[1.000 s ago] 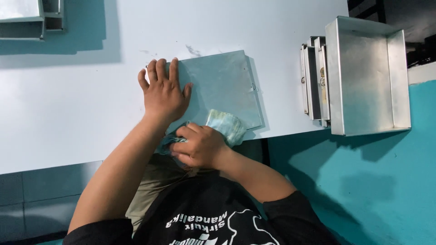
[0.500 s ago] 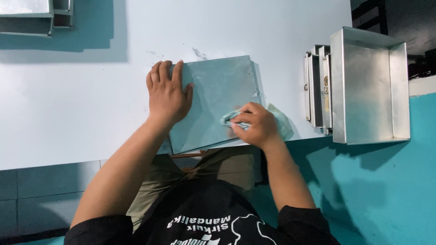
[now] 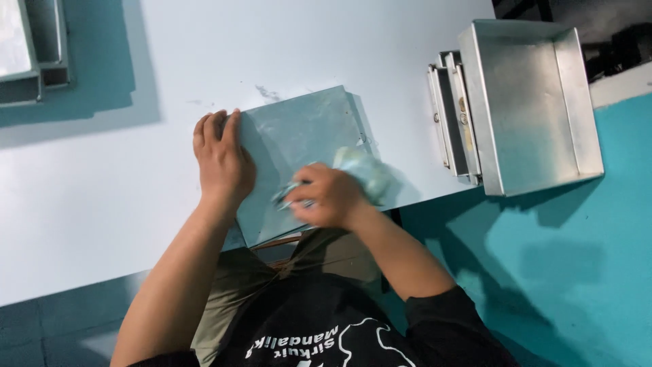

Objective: The person wipes a rectangular metal tray with a cloth, cleaning the interior, edges, and exterior surfaces. They flip the tray over to clean both sides and then place it on a stack of similar trays.

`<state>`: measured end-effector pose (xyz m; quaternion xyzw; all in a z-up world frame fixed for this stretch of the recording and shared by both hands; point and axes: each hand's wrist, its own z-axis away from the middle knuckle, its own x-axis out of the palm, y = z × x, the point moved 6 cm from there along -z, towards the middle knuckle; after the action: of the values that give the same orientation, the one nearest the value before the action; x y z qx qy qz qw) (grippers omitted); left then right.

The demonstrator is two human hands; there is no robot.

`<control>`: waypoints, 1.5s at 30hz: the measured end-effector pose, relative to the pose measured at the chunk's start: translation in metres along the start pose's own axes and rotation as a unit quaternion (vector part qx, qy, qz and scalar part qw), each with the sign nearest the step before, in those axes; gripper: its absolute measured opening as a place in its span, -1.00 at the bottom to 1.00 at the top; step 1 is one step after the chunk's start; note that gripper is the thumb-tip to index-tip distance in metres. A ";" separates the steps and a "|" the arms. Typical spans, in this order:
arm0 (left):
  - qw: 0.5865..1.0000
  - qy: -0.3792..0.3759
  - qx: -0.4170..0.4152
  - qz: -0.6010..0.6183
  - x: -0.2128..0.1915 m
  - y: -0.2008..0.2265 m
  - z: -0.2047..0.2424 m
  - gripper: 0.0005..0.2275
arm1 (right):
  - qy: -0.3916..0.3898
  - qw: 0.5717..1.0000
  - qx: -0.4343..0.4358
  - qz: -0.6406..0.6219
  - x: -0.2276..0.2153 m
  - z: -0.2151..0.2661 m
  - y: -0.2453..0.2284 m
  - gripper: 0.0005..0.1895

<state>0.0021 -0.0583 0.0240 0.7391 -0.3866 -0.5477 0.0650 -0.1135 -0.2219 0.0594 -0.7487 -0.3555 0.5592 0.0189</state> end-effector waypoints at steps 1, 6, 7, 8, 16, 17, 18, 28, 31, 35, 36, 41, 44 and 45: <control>1.000 0.003 -0.008 -0.001 0.000 0.000 0.000 -0.52 | -0.007 1.000 -0.005 -0.003 -0.011 0.008 0.012 -0.93; 0.999 -0.017 -0.033 -0.030 -0.002 0.001 0.000 -0.51 | 0.029 0.986 0.129 0.103 -0.055 0.036 0.079 -0.92; 0.999 -0.014 -0.034 -0.030 -0.002 0.000 0.000 -0.51 | 0.028 0.986 0.125 0.104 -0.048 0.038 0.081 -0.92; 0.999 -0.021 -0.039 -0.030 -0.001 0.000 0.001 -0.51 | 0.042 0.983 0.116 0.137 -0.045 0.040 0.083 -0.91; 0.997 -0.046 -0.049 -0.023 -0.002 0.004 -0.001 -0.52 | 0.037 0.994 -0.023 0.099 0.011 -0.014 -0.024 -0.89; 0.998 -0.038 -0.044 -0.028 -0.004 0.004 -0.001 -0.53 | 0.033 0.994 -0.035 0.096 0.018 -0.019 -0.036 -0.92; 0.998 -0.030 -0.038 -0.032 -0.006 0.005 -0.001 -0.53 | 0.030 0.994 -0.047 0.094 0.025 -0.024 -0.048 -0.95; 0.996 -0.070 -0.041 -0.038 0.004 -0.001 0.001 -0.52 | 0.065 0.987 0.085 0.119 -0.032 -0.001 0.041 -0.94; 0.996 -0.070 -0.041 -0.045 0.000 0.000 0.000 -0.54 | 0.108 0.963 0.135 0.205 -0.044 0.019 0.083 -0.83; 0.995 -0.070 -0.053 -0.045 -0.006 0.003 -0.002 -0.55 | 0.149 0.927 0.184 0.290 -0.038 0.013 0.072 -0.85; 0.995 -0.068 -0.053 -0.055 -0.009 0.006 -0.002 -0.56 | 0.180 0.920 0.130 0.322 -0.032 0.011 0.064 -0.85; 0.995 -0.070 -0.054 -0.052 -0.009 0.004 -0.003 -0.55 | 0.102 0.961 0.096 0.238 0.006 -0.010 -0.012 -0.86; 0.994 -0.072 -0.046 -0.063 -0.006 0.002 -0.003 -0.56 | 0.072 0.975 0.075 0.197 0.019 -0.010 -0.021 -0.88; 0.994 -0.071 -0.039 -0.070 -0.006 0.001 -0.003 -0.56 | 0.056 0.981 0.069 0.174 0.018 -0.013 -0.024 -0.87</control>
<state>0.0031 -0.0564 0.0299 0.7208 -0.3157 -0.6165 0.0273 -0.1125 -0.1890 0.0600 -0.8263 -0.1785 0.5341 -0.0067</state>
